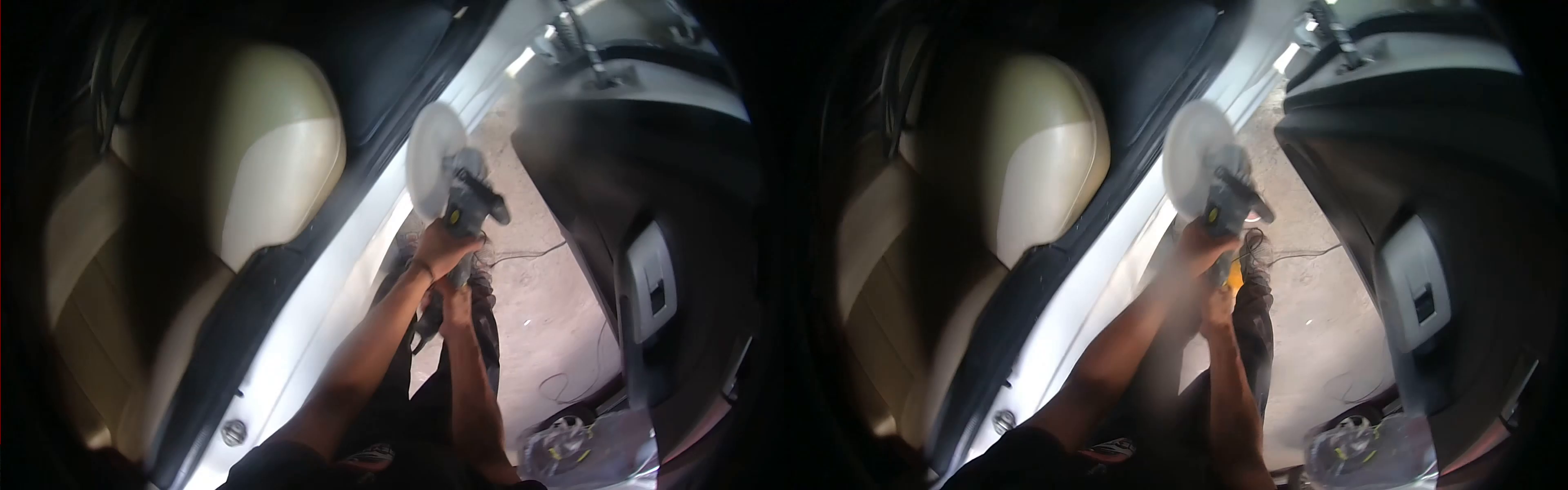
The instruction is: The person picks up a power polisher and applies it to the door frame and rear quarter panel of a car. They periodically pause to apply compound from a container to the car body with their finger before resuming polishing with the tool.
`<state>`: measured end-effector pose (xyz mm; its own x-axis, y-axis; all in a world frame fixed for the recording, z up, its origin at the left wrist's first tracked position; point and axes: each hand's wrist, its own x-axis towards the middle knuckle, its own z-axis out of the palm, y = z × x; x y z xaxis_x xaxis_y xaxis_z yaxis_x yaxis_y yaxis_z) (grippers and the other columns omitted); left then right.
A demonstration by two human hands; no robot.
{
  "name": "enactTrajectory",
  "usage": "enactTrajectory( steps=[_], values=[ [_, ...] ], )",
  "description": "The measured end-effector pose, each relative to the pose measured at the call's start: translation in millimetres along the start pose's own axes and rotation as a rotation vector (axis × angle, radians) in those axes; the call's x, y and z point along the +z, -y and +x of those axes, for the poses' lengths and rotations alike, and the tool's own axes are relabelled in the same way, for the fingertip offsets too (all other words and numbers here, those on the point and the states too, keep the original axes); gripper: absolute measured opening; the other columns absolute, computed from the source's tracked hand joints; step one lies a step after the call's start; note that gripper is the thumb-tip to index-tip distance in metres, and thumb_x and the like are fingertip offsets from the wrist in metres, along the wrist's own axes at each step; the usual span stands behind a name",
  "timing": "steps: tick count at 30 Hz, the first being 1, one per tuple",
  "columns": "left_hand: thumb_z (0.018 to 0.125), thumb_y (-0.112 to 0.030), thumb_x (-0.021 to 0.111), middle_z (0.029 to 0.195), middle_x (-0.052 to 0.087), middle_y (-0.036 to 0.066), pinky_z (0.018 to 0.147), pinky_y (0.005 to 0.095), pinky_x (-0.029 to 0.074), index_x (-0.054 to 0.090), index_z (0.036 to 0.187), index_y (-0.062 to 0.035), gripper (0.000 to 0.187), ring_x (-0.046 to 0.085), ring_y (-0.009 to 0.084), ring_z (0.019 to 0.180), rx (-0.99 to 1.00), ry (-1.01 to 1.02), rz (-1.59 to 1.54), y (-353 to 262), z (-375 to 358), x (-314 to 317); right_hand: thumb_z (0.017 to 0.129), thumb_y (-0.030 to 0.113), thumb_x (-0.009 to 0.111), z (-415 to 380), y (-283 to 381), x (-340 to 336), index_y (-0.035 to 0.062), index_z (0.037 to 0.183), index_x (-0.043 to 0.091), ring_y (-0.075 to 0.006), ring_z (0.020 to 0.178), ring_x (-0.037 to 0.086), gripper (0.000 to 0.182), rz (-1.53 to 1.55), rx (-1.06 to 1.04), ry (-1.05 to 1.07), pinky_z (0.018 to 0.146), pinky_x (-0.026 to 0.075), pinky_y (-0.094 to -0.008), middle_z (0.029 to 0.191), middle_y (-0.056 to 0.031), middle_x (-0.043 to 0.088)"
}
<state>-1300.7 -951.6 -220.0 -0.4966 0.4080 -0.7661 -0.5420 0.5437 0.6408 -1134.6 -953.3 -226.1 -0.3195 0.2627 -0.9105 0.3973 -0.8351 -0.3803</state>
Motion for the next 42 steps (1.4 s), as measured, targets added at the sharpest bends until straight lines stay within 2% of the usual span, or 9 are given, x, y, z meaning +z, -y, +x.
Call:
enactTrajectory(
  steps=[7,9,12,16,21,25,31,34,42],
  values=[
    [0.072,-0.039,0.094,0.106,0.081,0.021,0.092,0.0415,0.061,0.073,0.117,0.0066,0.067,0.079,0.0331,0.101,0.015,-0.097,-0.270,12.3,-0.2,46.2,0.090,0.020,0.081,-10.2,79.1,-32.8,0.0024,0.091,0.071,-0.0197,0.057,0.065,0.020,-0.345,0.100,-0.014,0.055,0.053,-0.0352,0.070,-0.0074,0.066],
    [0.072,-0.040,0.094,0.105,0.081,0.019,0.093,0.0410,0.061,0.074,0.118,0.0053,0.067,0.079,0.0324,0.099,0.110,-0.226,-0.380,46.5,-18.9,62.8,0.091,0.019,0.080,-10.6,59.4,-62.8,0.0020,0.089,0.071,-0.0200,0.056,0.066,0.019,-0.392,0.107,-0.015,0.054,0.054,-0.0353,0.069,-0.0077,0.067],
    [0.079,-0.029,0.093,0.108,0.082,0.013,0.092,0.0387,0.061,0.074,0.118,0.0033,0.054,0.078,0.0248,0.099,-0.024,-0.282,-0.443,55.4,-82.0,60.9,0.089,0.017,0.081,-25.9,32.6,-102.5,0.0018,0.086,0.069,-0.0195,0.055,0.067,0.019,-0.634,0.120,0.006,0.053,0.055,-0.0348,0.068,-0.0076,0.067],
    [0.087,-0.016,0.089,0.109,0.081,0.008,0.088,0.0367,0.062,0.075,0.119,0.0020,0.040,0.077,0.0179,0.096,-0.046,-0.424,-0.587,99.0,-131.9,84.1,0.086,0.012,0.083,-32.7,-4.6,-153.7,0.0011,0.084,0.068,-0.0173,0.055,0.067,0.019,-0.909,-0.124,0.352,0.051,0.052,-0.0330,0.067,-0.0067,0.067],
    [0.088,-0.017,0.088,0.106,0.079,0.009,0.087,0.0351,0.061,0.073,0.123,-0.0004,0.042,0.075,0.0160,0.096,-0.030,-0.437,-1.077,85.4,-160.1,106.0,0.087,0.014,0.082,-74.7,62.0,-125.0,0.0012,0.085,0.070,-0.0158,0.055,0.066,0.018,-1.097,-0.161,0.425,0.051,0.050,-0.0326,0.067,-0.0058,0.067],
    [0.083,-0.023,0.090,0.106,0.074,0.007,0.083,0.0356,0.059,0.071,0.126,0.0002,0.053,0.072,0.0177,0.091,0.015,-0.386,-1.215,74.2,-128.4,121.7,0.088,0.014,0.080,-73.8,113.4,-95.7,0.0018,0.090,0.074,-0.0121,0.054,0.061,0.013,-1.277,-0.002,0.210,0.050,0.047,-0.0309,0.067,-0.0034,0.066],
    [0.088,-0.027,0.084,0.095,0.072,0.011,0.073,0.0393,0.063,0.067,0.121,-0.0016,0.045,0.073,0.0228,0.079,0.108,-0.397,-1.199,64.1,-36.5,147.9,0.089,0.015,0.079,-37.3,151.5,-81.2,0.0000,0.089,0.074,-0.0131,0.051,0.061,0.016,-1.237,-0.071,0.084,0.048,0.048,-0.0315,0.066,-0.0035,0.065],
    [0.089,-0.028,0.084,0.095,0.072,0.010,0.072,0.0375,0.062,0.068,0.121,-0.0024,0.044,0.073,0.0218,0.079,0.105,-0.249,-1.235,45.5,-27.3,132.8,0.085,0.019,0.082,-33.5,163.6,-67.9,0.0009,0.086,0.073,-0.0142,0.051,0.062,0.020,-1.203,-0.068,0.084,0.049,0.050,-0.0310,0.065,-0.0040,0.065],
    [0.090,-0.030,0.083,0.099,0.074,0.009,0.072,0.0361,0.061,0.069,0.126,-0.0005,0.048,0.074,0.0198,0.081,0.004,-0.530,-1.090,34.4,-127.4,101.1,0.084,0.017,0.079,-96.4,151.2,-52.5,0.0015,0.078,0.070,-0.0169,0.052,0.064,0.019,-1.108,0.125,0.374,0.048,0.051,-0.0346,0.066,-0.0062,0.066]
  ],
)
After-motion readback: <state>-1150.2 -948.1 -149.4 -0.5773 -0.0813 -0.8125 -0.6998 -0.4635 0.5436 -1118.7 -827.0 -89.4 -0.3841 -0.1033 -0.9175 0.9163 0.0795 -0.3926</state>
